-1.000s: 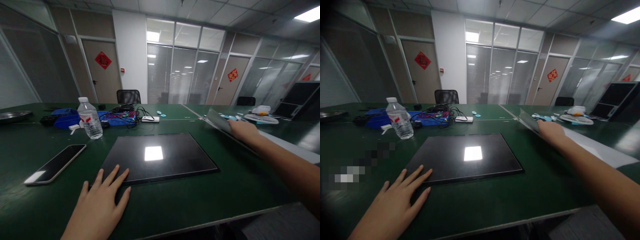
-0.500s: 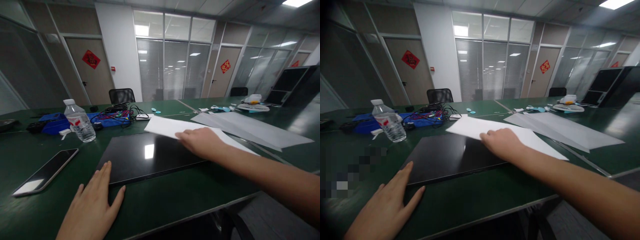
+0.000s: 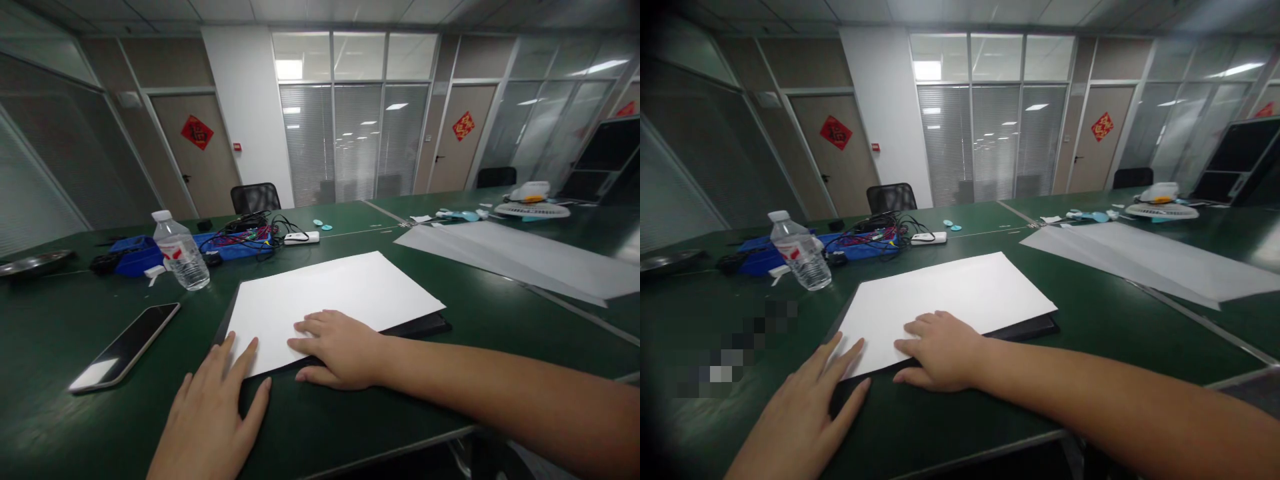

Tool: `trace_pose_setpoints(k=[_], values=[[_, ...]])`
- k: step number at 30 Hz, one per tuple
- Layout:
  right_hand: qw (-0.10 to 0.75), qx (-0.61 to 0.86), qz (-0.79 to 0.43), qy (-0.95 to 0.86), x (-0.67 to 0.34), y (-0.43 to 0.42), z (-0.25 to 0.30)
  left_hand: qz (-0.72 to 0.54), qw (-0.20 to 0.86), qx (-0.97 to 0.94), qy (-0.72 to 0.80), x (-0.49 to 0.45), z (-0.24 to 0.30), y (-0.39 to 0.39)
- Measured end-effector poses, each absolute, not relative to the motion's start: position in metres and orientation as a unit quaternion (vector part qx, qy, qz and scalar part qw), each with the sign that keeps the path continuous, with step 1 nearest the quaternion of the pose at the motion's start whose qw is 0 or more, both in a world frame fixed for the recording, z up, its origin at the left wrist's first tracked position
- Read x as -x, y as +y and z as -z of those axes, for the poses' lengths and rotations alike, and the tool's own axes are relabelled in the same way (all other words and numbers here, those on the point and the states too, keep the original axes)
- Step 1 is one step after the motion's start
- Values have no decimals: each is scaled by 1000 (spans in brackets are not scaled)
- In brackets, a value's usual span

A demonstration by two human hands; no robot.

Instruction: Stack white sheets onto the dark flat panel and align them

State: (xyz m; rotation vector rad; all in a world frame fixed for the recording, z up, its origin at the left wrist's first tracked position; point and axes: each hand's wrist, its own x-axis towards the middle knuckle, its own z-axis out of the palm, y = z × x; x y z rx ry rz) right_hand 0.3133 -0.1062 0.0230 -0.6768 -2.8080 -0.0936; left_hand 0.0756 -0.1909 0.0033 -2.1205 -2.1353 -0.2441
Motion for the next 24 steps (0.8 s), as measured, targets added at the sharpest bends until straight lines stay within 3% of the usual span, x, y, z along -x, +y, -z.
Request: trace_pose_setpoints(k=[19, 24], values=[[99, 232, -83, -964, -307, -122, -23, 54, 50, 699, -711, -77, -5, -192], [126, 229, -87, -961, -327, -117, -35, 57, 46, 697, -713, -74, -7, -193]])
